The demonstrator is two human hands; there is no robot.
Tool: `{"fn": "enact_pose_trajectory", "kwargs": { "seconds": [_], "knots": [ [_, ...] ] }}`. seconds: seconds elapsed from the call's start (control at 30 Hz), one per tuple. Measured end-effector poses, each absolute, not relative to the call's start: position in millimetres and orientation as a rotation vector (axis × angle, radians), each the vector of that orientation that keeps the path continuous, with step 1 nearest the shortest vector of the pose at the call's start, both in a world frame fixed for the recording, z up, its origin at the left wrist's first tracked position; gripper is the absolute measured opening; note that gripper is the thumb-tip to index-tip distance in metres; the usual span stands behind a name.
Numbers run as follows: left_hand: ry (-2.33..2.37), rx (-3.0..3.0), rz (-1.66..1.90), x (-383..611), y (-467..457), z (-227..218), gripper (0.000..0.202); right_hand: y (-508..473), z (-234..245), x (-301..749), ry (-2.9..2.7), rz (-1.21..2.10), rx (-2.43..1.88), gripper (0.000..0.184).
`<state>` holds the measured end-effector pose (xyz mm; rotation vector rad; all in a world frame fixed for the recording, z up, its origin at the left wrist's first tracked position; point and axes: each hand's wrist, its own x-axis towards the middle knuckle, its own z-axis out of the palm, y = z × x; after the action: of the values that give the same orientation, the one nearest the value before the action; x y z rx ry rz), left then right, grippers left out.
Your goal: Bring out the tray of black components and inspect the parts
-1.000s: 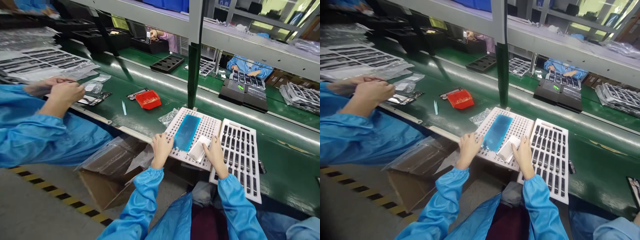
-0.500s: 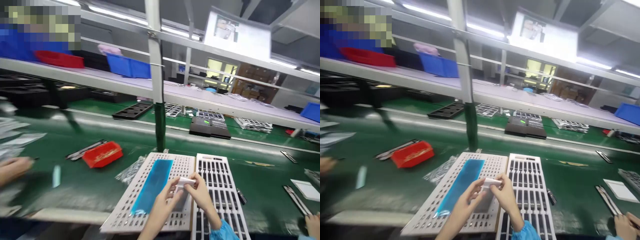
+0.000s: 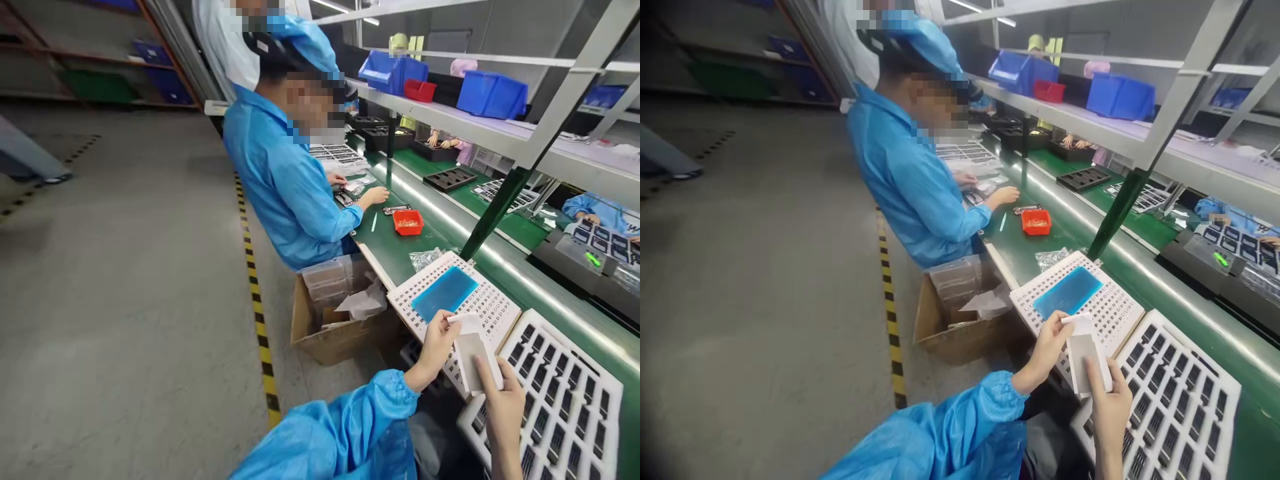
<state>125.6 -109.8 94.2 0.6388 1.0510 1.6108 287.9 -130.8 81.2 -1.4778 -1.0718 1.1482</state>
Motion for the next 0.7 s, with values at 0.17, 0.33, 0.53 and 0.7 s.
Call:
{"fn": "enact_pose_trajectory", "kwargs": {
  "seconds": [0.17,0.33,0.53,0.7],
  "knots": [
    [1.109,0.532,1.573,120,-124,77,0.039,-132,62,268,-0.832,1.196,-1.348,0.076],
    [1.198,0.749,1.529,97,-134,72,0.032,-139,56,267,-0.905,1.213,-1.473,0.068],
    [1.672,1.006,1.618,7,-27,79,0.020,-152,74,304,-0.905,0.965,-1.622,0.065],
    [1.943,1.033,1.505,-34,80,74,0.027,-156,72,329,-0.983,0.906,-1.685,0.069]
  ]
}}
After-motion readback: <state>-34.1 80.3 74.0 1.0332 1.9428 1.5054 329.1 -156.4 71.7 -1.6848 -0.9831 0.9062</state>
